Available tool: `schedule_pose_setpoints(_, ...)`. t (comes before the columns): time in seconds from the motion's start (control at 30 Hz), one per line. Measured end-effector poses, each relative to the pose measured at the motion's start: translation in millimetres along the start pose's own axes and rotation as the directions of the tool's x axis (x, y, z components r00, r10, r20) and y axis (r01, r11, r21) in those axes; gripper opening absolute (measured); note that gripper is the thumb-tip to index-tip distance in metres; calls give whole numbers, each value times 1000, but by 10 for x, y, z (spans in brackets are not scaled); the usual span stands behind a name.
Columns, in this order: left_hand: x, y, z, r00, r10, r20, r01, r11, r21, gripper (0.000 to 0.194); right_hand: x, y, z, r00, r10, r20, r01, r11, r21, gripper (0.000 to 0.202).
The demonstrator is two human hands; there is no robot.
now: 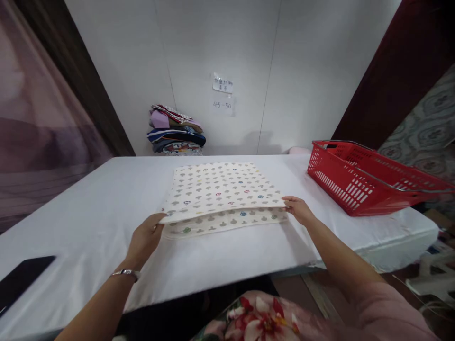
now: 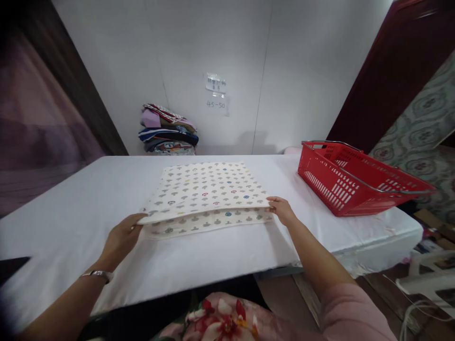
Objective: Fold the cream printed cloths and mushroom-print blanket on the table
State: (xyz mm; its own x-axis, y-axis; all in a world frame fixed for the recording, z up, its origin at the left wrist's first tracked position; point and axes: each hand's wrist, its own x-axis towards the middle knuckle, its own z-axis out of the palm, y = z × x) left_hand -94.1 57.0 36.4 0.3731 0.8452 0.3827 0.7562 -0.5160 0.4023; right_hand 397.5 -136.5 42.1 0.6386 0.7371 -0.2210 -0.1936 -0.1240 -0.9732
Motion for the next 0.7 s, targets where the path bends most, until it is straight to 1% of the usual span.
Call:
schedule_pose_setpoints(0.07, -53, -28, 56, 999, 33, 18, -34, 999, 25, 38, -37, 66, -38, 1000, 31, -2, -31, 998, -62, 18)
schedule_pose_setpoints(0.13, -101, -80, 131, 993, 89, 83, -94, 994, 55, 37, -59, 159, -53, 997, 72, -17, -74, 988, -138, 14)
schedule_pose_setpoints(0.2, -119, -118, 177, 986, 117, 121, -126, 989, 76, 37, -62, 226, -50, 996, 87, -33, -91, 976, -199, 12)
schedule_pose_setpoints(0.27, -112, -123, 167, 990, 107, 92, -115, 989, 87, 37, -53, 238, -48, 997, 74, -37, -81, 965, -250, 12)
schedule_pose_setpoints(0.37, -119, -97, 97, 995, 102, -23, -100, 992, 76, 38, -48, 183, -74, 999, 33, -19, -38, 949, -314, 16)
schedule_pose_setpoints(0.4, -135, -88, 81, 993, 110, -45, -107, 991, 76, 38, -50, 164, -87, 1000, 20, -13, -23, 940, -340, 17)
schedule_pose_setpoints(0.43, -156, -81, 74, 991, 125, -42, -121, 989, 80, 38, -52, 153, -99, 1000, 12, -8, -14, 928, -373, 19)
schedule_pose_setpoints(0.53, -208, -61, 102, 983, 173, 64, -179, 978, 106, 35, -48, 168, -101, 1000, 17, -8, -19, 859, -512, 19)
schedule_pose_setpoints(0.6, -210, -35, 125, 978, 171, 117, -187, 973, 136, 34, -37, 200, -74, 1000, 14, -14, -20, 789, -614, 22)
schedule_pose_setpoints(0.7, -180, 29, 111, 976, 147, 162, -179, 963, 202, 34, -36, 228, -24, 999, -46, -15, 20, 673, -739, 26)
